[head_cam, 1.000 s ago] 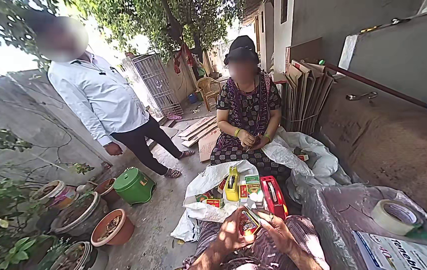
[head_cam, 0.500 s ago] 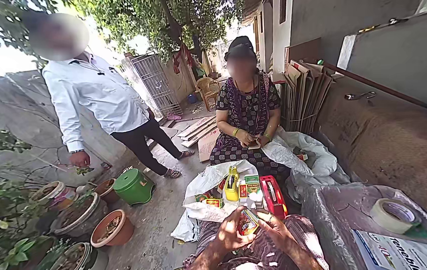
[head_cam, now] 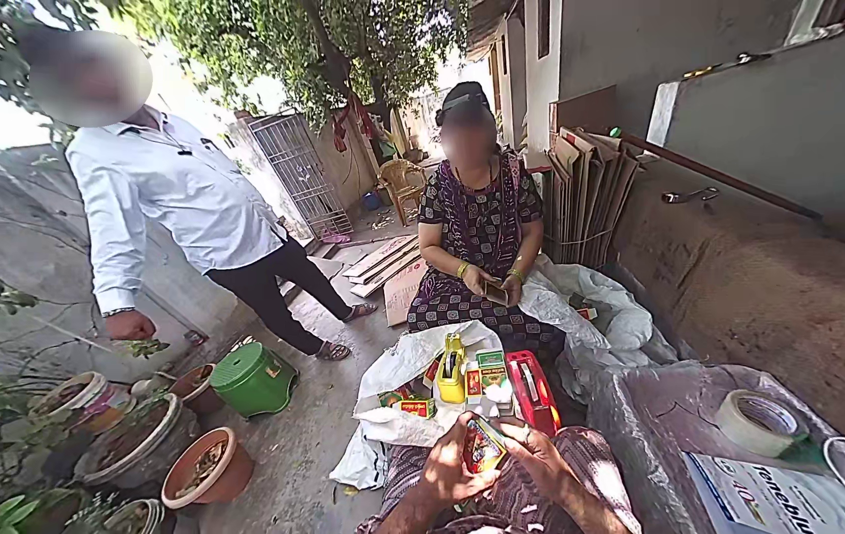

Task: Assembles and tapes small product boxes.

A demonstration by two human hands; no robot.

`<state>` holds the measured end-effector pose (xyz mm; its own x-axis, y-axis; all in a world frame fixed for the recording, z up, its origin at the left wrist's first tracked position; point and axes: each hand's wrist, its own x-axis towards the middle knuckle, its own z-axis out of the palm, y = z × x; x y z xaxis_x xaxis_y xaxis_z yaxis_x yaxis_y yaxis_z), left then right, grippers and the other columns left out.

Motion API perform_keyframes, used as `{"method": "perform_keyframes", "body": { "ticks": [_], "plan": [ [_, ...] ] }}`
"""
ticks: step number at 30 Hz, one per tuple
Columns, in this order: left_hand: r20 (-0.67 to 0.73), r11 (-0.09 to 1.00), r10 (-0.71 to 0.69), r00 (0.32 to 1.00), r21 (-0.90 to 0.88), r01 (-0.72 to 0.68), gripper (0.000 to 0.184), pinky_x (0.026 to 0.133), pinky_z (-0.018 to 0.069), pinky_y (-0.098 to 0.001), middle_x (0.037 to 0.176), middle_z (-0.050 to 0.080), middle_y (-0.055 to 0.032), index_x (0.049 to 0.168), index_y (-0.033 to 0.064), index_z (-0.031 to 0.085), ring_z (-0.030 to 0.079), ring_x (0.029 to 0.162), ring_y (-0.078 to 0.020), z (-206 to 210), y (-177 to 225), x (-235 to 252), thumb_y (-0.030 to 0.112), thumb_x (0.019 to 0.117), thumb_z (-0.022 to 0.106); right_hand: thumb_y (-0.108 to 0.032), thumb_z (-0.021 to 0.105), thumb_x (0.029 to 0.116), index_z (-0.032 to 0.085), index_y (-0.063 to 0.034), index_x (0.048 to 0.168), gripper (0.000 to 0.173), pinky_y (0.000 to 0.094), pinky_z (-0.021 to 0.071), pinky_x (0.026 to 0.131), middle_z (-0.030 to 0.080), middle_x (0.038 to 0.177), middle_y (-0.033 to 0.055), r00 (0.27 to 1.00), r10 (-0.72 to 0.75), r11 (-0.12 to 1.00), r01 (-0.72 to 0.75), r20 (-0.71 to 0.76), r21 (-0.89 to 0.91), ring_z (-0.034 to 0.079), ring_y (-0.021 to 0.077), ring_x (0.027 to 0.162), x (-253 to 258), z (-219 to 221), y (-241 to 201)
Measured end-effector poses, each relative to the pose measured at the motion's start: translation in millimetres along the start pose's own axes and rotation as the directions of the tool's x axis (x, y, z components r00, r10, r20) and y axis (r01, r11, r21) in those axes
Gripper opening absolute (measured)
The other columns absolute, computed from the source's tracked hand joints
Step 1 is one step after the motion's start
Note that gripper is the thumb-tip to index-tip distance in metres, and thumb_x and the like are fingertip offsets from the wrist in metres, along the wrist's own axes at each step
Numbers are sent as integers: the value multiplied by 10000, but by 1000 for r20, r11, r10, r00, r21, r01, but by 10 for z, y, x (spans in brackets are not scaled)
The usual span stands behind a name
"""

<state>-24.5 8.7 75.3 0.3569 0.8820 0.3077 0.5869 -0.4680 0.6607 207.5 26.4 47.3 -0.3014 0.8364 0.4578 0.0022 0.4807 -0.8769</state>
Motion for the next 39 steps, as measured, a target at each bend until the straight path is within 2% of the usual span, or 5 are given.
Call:
{"method": "perform_keyframes", "body": {
  "ticks": [8, 15, 20, 25, 39],
  "plan": [
    [25, 991, -132, 991, 38, 131, 1017, 932, 602, -410, 1154, 723, -82, 1490, 93, 423, 716, 1017, -147, -50, 164, -5, 441, 674, 919, -315, 497, 1045, 748, -73, 1190, 377, 338, 510, 1061, 706, 1285, 62, 998, -62, 998, 62, -5, 18, 640, 126, 1214, -7, 18, 49],
    [19, 993, -120, 993, -16, 120, 1039, 968, 594, -380, 1205, 714, -65, 1487, 66, 431, 702, 1070, -113, -5, 124, 11, 449, 661, 933, -311, 520, 1043, 723, -87, 1256, 370, 353, 498, 1084, 676, 1325, 70, 997, 77, 995, -77, -5, 57, 615, 136, 1245, -48, 9, -11],
    [48, 979, -201, 978, 49, 199, 1046, 926, 604, -417, 1157, 725, -42, 1510, 143, 415, 715, 1005, -124, -26, 156, 24, 476, 654, 916, -294, 521, 1051, 696, -75, 1307, 380, 363, 477, 1123, 667, 1353, 71, 1000, -15, 999, 15, 7, 47, 595, 152, 1290, -25, 20, 89],
    [55, 978, -204, 977, 58, 201, 1053, 966, 589, -409, 1220, 709, -53, 1522, 136, 407, 704, 1061, -130, -63, 194, 29, 474, 662, 911, -280, 519, 1040, 694, -112, 1321, 372, 346, 485, 1099, 669, 1349, 41, 998, 68, 997, -68, 15, 36, 600, 115, 1267, -15, 34, 41],
    [31, 989, -148, 989, 28, 147, 1060, 967, 592, -374, 1216, 705, -61, 1510, 76, 390, 700, 1067, -110, -20, 168, 11, 446, 671, 921, -228, 494, 1029, 709, -42, 1267, 371, 357, 456, 1130, 668, 1348, 85, 1000, 3, 997, -4, 15, 76, 582, 150, 1300, -16, 20, -6]
  ]
}}
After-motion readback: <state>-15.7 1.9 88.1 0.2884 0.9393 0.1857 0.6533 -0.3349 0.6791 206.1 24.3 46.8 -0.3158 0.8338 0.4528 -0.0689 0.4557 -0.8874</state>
